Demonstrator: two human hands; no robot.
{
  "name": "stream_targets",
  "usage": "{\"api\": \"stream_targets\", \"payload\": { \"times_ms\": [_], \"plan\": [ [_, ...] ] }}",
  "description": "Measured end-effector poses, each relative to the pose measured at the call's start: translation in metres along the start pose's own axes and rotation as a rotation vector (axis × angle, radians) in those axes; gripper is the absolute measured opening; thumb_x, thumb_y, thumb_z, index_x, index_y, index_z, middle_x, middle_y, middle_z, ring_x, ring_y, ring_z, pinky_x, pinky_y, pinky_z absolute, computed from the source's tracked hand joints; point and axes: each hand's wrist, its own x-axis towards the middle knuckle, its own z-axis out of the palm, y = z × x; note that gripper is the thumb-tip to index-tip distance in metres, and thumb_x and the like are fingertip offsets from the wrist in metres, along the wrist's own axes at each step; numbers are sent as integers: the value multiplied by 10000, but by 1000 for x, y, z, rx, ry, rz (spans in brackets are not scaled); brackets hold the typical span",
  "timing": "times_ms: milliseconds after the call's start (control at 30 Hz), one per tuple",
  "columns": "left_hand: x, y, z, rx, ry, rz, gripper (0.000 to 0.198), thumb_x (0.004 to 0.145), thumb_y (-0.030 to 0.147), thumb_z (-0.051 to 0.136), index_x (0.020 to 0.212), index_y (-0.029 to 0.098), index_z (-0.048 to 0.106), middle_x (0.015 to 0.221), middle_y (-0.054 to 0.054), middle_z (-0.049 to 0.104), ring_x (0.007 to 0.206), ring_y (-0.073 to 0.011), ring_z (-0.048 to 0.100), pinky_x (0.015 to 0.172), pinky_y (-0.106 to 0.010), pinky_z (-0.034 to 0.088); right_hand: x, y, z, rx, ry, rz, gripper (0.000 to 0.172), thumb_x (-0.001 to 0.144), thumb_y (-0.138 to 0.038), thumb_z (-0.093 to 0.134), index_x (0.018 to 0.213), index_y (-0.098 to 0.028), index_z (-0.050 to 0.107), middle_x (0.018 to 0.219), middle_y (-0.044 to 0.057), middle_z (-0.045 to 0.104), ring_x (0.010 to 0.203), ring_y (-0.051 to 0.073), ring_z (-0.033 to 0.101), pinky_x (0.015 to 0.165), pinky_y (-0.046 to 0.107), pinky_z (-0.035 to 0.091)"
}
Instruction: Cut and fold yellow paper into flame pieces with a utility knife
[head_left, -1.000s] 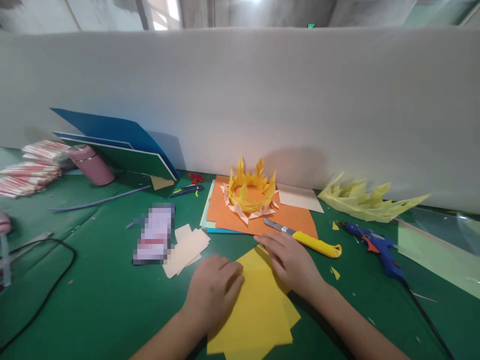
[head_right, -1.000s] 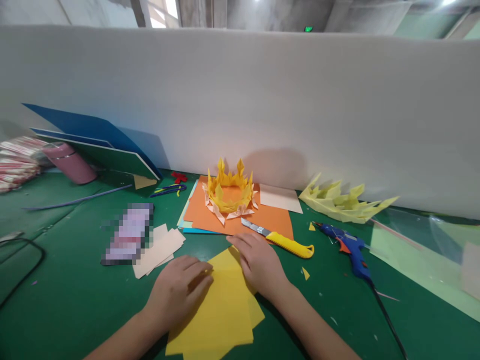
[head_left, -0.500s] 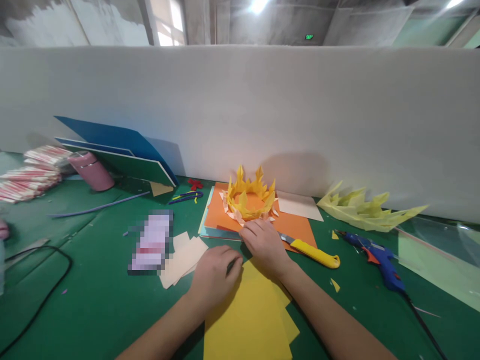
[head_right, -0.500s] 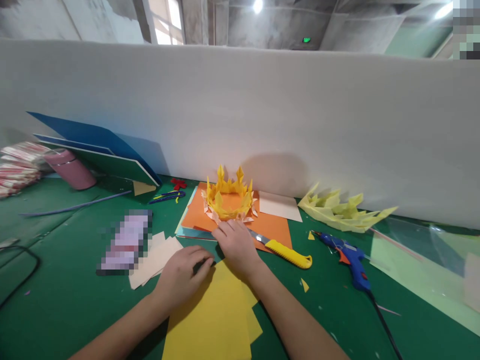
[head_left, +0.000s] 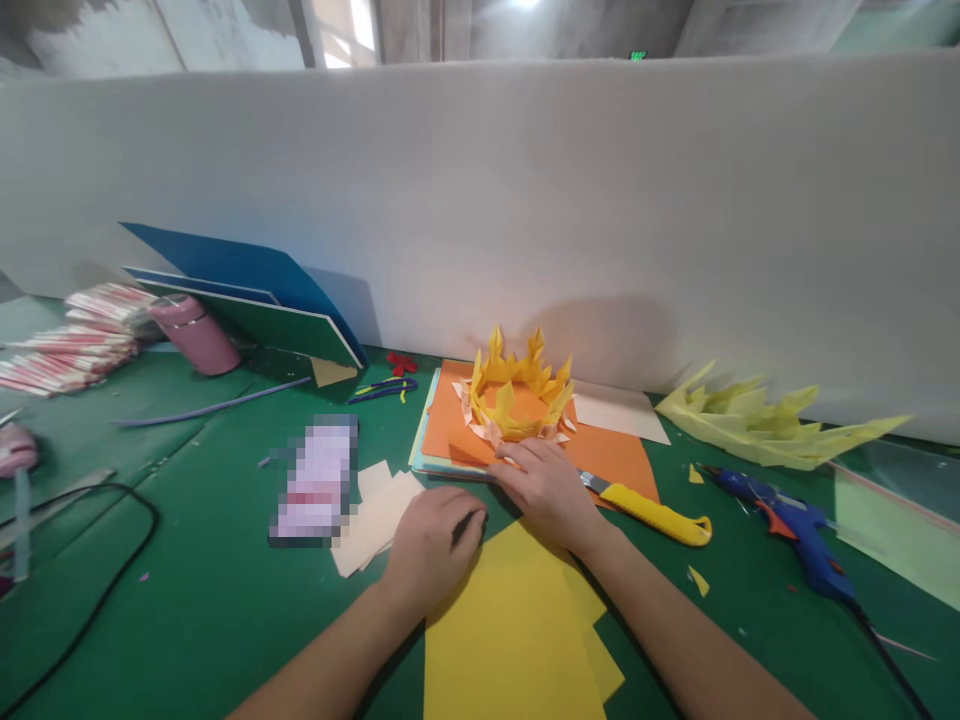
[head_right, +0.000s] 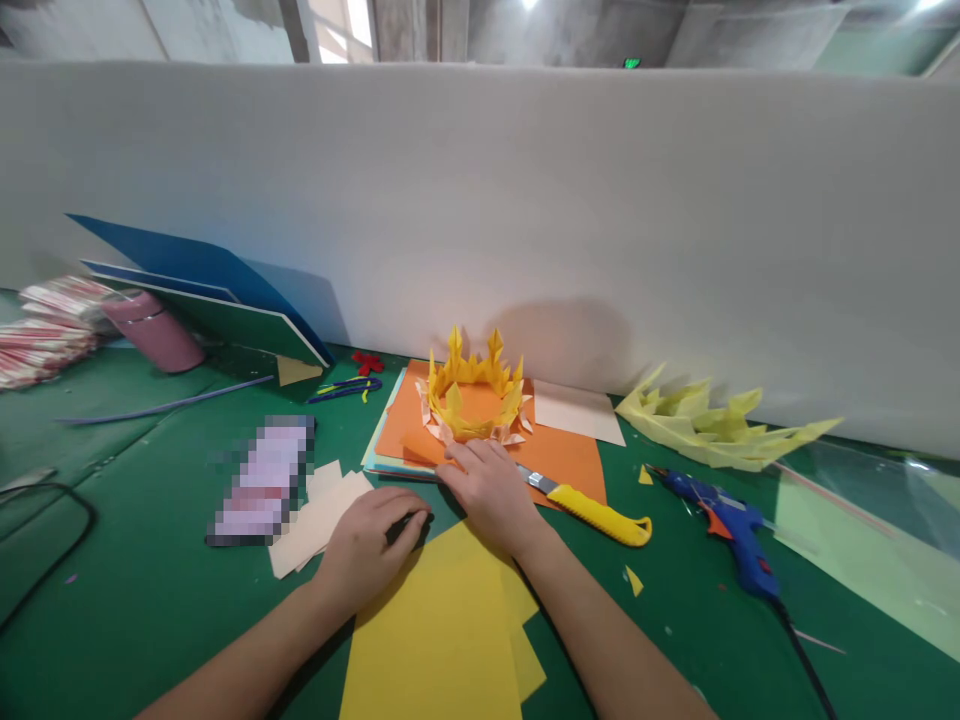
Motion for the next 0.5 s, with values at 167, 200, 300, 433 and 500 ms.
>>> {"api": "stream_targets", "payload": {
  "times_ms": [167, 200, 300, 433, 500],
  "plan": [
    [-2, -2, 3, -24, -2, -13, 207, 861, 157, 465, 783, 192, 654, 748, -43, 692, 711, -191, 631, 665, -326, 510, 1, 2, 9, -4, 52, 42, 248, 916, -87, 403, 853, -172, 627, 813, 63, 655, 729, 196, 488, 671, 319, 355],
    [-2, -2, 4, -30, -8, -13, 209, 861, 154, 463, 788, 193, 655, 747, -43, 692, 711, -191, 630, 664, -325, 509, 1, 2, 10, -7, 60, 52, 266, 916, -78, 394, 828, -173, 627, 820, 66, 656, 733, 197, 485, 672, 318, 355],
    [-3, -2, 5, -40, -20, -4, 208, 860, 147, 461, 798, 192, 654, 748, -43, 694, 701, -190, 626, 658, -323, 505, 0, -2, 10, -15, 76, 68, 288, 920, -78, 392, 803, -181, 634, 874, 72, 665, 769, 207, 481, 690, 324, 350],
    [-3, 0, 5, -47, -33, 12, 207, 850, 133, 463, 801, 181, 658, 739, -46, 693, 685, -195, 618, 641, -326, 500, 1, -7, 5, -29, 93, 98, 165, 930, -230, 494, 866, -198, 643, 973, 66, 666, 833, 219, 494, 726, 337, 336],
    [-3, 0, 4, -49, -43, 17, 214, 844, 126, 460, 794, 182, 661, 727, -45, 689, 678, -194, 611, 631, -322, 495, 1, -8, 3, -44, 85, 107, 161, 927, -295, 517, 881, -206, 642, 984, 63, 665, 851, 220, 498, 732, 340, 328]
  ]
}}
